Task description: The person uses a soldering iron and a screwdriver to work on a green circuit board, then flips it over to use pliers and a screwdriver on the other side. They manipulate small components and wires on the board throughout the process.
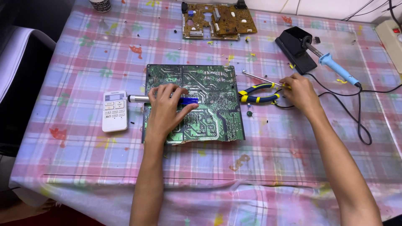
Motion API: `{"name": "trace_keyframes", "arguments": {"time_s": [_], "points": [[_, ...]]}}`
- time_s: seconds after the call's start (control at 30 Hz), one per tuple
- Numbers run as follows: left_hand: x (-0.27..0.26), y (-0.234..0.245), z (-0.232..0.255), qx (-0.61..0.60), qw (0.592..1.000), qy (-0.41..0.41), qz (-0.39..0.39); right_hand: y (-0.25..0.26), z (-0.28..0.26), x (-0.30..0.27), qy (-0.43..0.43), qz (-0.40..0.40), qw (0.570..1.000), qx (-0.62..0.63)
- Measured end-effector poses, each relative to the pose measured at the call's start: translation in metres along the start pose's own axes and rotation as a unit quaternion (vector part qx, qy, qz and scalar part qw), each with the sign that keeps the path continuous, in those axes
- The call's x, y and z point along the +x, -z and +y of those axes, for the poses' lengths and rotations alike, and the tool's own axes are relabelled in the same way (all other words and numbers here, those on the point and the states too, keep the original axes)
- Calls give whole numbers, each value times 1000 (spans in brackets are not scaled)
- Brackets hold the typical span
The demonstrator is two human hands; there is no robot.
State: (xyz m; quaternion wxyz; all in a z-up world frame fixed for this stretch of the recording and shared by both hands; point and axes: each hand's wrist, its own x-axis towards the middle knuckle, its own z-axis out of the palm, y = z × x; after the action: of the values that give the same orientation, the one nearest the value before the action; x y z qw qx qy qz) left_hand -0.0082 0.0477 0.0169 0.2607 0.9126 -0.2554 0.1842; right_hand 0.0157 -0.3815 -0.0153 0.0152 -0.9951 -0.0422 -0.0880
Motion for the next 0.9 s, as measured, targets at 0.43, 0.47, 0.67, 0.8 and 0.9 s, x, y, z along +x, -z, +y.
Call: {"name": "trace_keyframes", "arguments": {"time_s": [0.43, 0.47, 0.67, 0.8, 0.9], "points": [[3, -2, 16, 75, 978, -132, 142, 82, -62, -47, 18, 82, 979, 189], [3, -11, 10, 59, 981, -121, 137, 83, -67, -50, 13, 74, 978, 193], [-4, -46, 58, -42, 970, -238, -19, 73, -82, -55, 54, 54, 976, 204], [-6, -39, 92, -86, 951, -266, -128, 104, -125, -61, 77, 34, 973, 216], [-14, -55, 87, -33, 952, -273, -130, 110, -134, -65, 76, -21, 974, 211]]}}
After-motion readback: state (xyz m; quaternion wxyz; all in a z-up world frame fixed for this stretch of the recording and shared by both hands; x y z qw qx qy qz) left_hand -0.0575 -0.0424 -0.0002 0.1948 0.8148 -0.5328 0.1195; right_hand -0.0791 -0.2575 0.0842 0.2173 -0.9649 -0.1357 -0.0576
